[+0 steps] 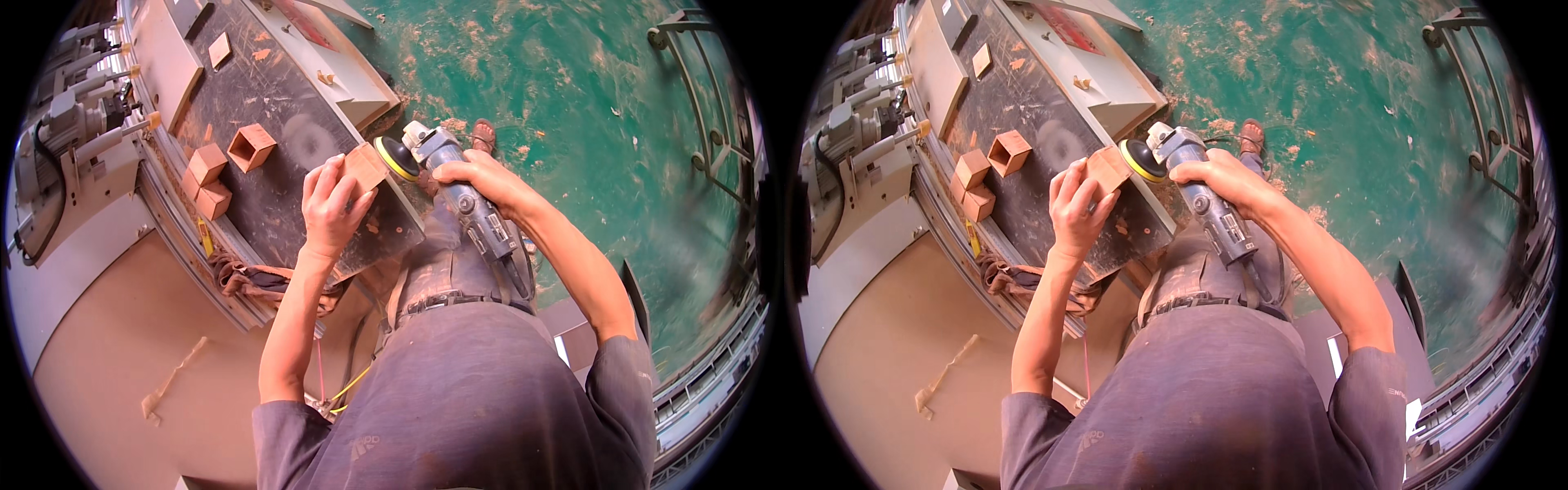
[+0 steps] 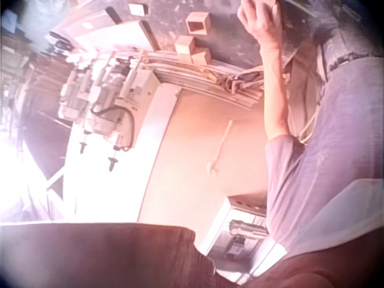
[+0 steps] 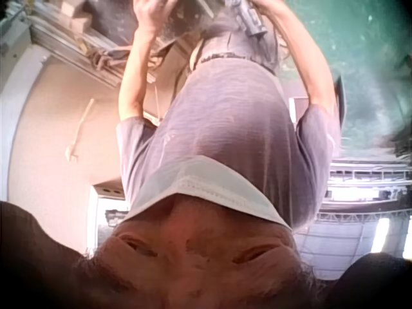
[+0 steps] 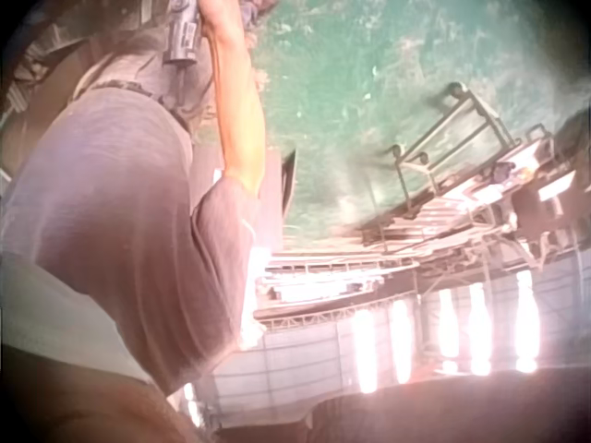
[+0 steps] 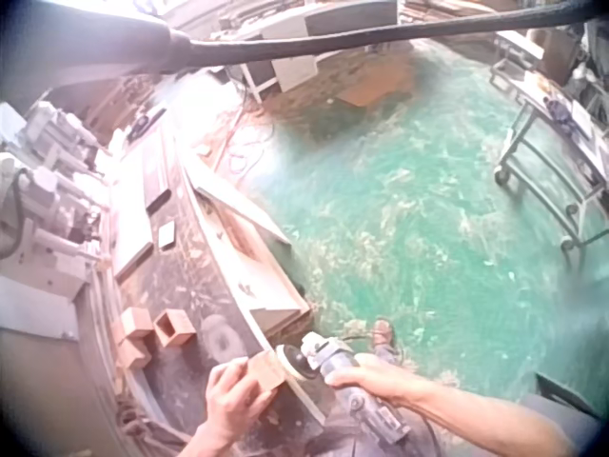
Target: The person sands the surfaces and edges of a wooden block using a power sander, rotating the block by hand.
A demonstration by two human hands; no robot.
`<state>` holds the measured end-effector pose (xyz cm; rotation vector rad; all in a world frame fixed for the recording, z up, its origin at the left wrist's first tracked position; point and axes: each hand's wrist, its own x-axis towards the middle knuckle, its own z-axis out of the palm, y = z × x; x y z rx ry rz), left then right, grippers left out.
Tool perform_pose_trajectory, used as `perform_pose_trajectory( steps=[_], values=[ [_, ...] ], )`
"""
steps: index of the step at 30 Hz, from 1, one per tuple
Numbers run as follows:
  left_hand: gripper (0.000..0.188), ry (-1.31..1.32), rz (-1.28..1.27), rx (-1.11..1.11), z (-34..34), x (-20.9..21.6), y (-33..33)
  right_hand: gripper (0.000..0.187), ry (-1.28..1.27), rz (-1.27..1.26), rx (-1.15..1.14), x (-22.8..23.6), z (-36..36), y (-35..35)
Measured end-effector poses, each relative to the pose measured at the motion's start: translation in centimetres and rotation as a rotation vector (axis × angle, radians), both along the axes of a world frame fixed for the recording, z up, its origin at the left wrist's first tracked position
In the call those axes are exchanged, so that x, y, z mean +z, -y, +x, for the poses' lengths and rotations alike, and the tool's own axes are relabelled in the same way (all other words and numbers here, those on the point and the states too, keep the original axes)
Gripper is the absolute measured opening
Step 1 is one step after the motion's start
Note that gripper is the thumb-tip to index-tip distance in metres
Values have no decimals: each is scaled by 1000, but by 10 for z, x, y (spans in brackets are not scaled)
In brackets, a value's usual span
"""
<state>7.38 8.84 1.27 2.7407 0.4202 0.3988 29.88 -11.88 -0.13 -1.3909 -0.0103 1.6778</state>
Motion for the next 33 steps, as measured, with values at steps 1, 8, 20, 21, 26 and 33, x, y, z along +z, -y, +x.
perform_pose_trajectory(
  steps=[1, 8, 20, 21, 26, 33],
  values=[
    [36, -2, -1, 2, -1, 0, 1, 33, -27, -5, -28, 5, 0, 3],
    [35, -8, 5, 12, 0, 0, 1, 34, -39, 56, -54, 48, 6, -1],
    [36, -7, 20, 7, -1, -3, -1, 36, -19, 9, -46, 40, -20, 20],
    [36, -2, 25, 5, 0, -2, -1, 36, -19, 11, -54, 37, -21, 23],
    [36, -3, 55, -16, 0, -2, -1, 45, -83, -36, -24, 10, -23, 38],
    [36, -9, 62, -12, 0, -4, -1, 37, -25, 3, -113, 17, -24, 37]
  ],
)
